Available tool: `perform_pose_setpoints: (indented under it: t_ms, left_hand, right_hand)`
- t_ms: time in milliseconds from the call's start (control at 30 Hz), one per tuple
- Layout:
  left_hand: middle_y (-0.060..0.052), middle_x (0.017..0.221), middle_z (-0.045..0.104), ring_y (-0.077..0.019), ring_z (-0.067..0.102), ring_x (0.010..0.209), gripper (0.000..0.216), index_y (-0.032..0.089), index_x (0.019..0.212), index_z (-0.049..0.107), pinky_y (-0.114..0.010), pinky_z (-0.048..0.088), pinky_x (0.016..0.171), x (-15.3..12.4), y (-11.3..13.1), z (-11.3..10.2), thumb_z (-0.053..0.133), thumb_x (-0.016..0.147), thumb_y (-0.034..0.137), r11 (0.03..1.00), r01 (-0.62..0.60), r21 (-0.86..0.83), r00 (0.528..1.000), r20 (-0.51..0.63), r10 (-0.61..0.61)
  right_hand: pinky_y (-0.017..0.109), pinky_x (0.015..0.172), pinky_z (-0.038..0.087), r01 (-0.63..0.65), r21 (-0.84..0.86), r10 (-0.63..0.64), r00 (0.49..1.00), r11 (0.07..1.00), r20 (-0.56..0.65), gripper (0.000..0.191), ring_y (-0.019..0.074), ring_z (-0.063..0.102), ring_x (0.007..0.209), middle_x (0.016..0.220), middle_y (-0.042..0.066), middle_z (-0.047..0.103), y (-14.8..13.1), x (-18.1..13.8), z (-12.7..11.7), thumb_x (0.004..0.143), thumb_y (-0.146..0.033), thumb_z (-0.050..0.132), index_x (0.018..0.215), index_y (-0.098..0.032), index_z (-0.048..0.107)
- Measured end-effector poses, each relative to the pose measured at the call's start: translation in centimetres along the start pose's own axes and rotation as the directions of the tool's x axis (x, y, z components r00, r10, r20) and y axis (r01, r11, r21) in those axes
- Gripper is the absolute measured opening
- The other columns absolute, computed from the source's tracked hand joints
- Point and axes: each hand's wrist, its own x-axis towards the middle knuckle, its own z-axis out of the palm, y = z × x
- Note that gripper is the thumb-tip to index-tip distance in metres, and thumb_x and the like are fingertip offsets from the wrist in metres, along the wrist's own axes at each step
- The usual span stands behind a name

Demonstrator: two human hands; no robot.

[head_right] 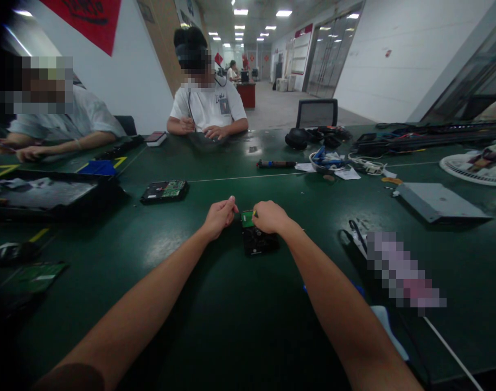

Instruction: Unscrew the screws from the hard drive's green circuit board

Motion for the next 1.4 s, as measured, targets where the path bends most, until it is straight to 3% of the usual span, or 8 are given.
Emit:
perform_pose_setpoints:
  t_ms: [1000,1300,1400]
  left_hand:
    - [0.007,0.041,0.042,-0.0070,0.033,0.035,0.056,0.017,0.074,0.062,-0.022,0.024,0.040,-0.3,0.4,0.0,0.055,0.090,0.070,0.999,-0.003,0.035,1.000,0.015,0.003]
    - [0.008,0.042,0.041,-0.0081,0.033,0.037,0.054,0.018,0.076,0.061,-0.022,0.025,0.042,-0.4,0.4,0.1,0.053,0.091,0.070,0.999,-0.002,0.055,1.000,0.016,0.001]
    - [0.006,0.052,0.049,-0.0098,0.043,0.045,0.048,0.018,0.084,0.062,-0.023,0.034,0.047,-0.8,0.7,0.3,0.056,0.092,0.065,0.990,-0.049,0.129,0.998,-0.026,0.053]
  right_hand:
    - [0.032,0.087,0.050,0.070,0.035,-0.070,0.997,0.997,0.007,0.012,0.0266,0.071,0.104,0.110,0.008,0.077,0.2,-0.4,-0.2,0.089,-0.027,0.068,0.096,-0.023,0.076]
    - [0.033,0.086,0.050,0.035,0.068,-0.030,0.997,0.997,-0.076,0.012,0.0270,0.072,0.099,0.105,0.010,0.078,0.9,-0.5,-1.1,0.088,-0.027,0.068,0.093,-0.021,0.077]
    - [0.033,0.085,0.049,0.058,0.094,-0.041,0.986,0.994,-0.164,0.013,0.0252,0.071,0.094,0.101,0.009,0.078,0.8,-1.4,-2.7,0.089,-0.025,0.065,0.091,-0.021,0.077]
